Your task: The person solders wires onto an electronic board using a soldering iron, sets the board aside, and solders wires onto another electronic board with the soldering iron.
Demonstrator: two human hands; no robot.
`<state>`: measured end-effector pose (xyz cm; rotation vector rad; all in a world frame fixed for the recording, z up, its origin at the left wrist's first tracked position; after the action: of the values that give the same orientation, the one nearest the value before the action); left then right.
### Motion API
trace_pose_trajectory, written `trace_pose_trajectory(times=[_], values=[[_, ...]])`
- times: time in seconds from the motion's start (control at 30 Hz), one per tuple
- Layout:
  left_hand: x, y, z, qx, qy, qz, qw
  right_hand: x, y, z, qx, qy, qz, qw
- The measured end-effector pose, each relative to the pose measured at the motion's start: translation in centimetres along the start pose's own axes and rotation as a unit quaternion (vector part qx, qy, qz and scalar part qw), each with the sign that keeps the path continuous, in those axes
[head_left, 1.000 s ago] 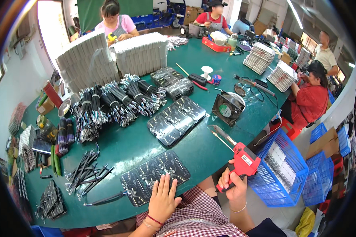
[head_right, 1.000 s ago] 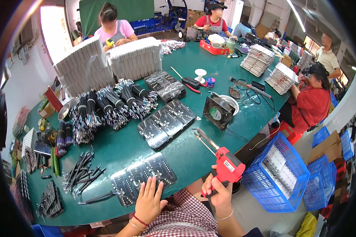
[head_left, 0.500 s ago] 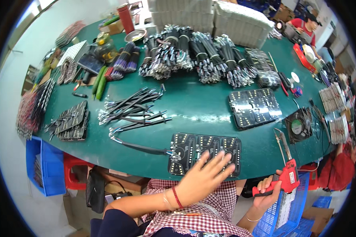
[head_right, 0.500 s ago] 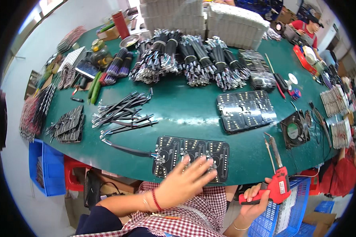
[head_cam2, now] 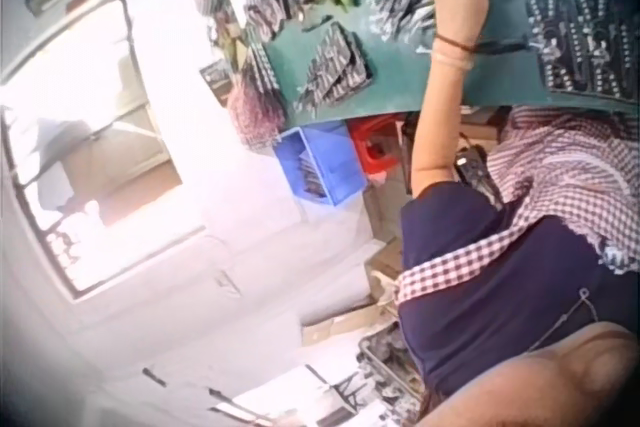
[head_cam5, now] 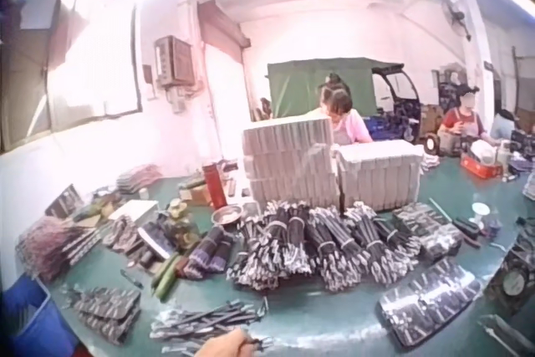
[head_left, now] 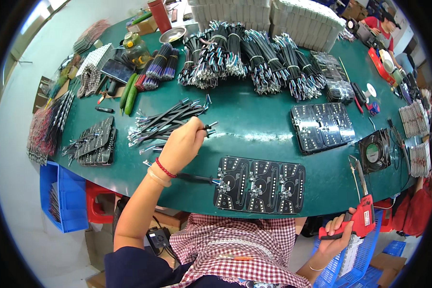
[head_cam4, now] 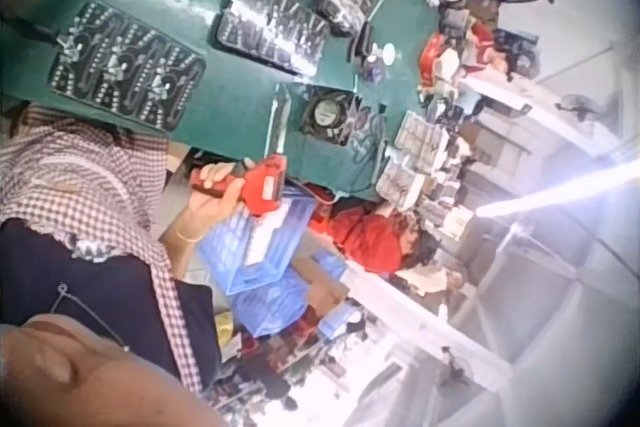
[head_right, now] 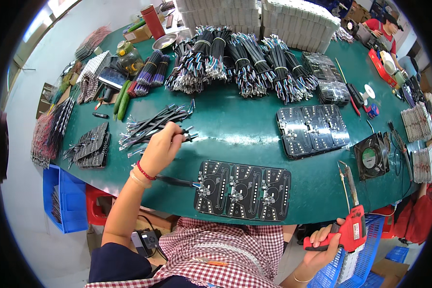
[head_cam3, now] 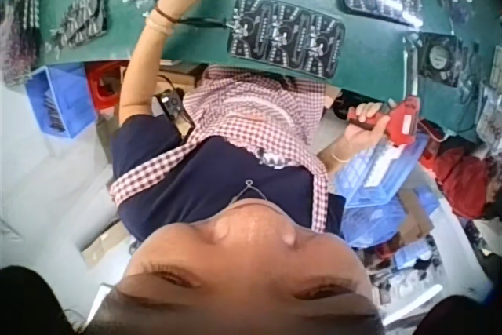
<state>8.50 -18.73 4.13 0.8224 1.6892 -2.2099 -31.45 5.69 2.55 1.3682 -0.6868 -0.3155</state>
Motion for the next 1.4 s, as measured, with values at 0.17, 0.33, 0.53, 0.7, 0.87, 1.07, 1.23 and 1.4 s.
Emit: trace_pose_trajectory(times=[0.17,0.33,0.53,0.7,0.87,1.07,1.23,1.4], values=[[3.8,-10.8,-1.6,0.249,0.049,0.025,0.967,3.7,0.8,-0.5,0.052,0.01,-0.02,0.998],[8.9,-13.8,-5.7,0.16,0.088,-0.122,0.976,11.6,-0.6,-2.5,0.097,0.103,-0.099,0.985],[11.3,-15.9,-7.2,0.233,0.114,-0.118,0.959,13.4,-1.0,-2.8,0.1,0.154,-0.182,0.966],[12.0,-16.2,-8.0,0.232,0.102,-0.09,0.963,12.9,-1.5,-3.4,0.13,0.105,-0.165,0.972],[12.1,-16.2,-9.2,0.248,0.028,-0.128,0.96,11.6,-2.9,-4.4,0.126,0.06,-0.115,0.984],[11.7,-16.2,-9.2,0.25,0.03,-0.106,0.962,11.6,-3.3,-5.0,0.174,0.069,-0.114,0.976],[9.6,-15.3,-8.7,0.213,0.047,-0.025,0.976,12.1,-3.4,-5.0,0.144,0.15,-0.199,0.958],[6.7,-8.4,-7.4,0.088,0.058,0.092,0.99,8.5,-3.0,-4.5,0.081,0.171,-0.186,0.964]])
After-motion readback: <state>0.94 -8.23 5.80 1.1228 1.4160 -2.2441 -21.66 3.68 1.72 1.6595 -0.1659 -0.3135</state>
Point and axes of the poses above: each hand's wrist, its own z-axis towards the middle knuckle, its own x-axis out of the palm, y = z × x, the point moved 8 cm from there along z, towards the middle knuckle, and after that the axes turned 14 degrees about -z, right-handed, at the moved point
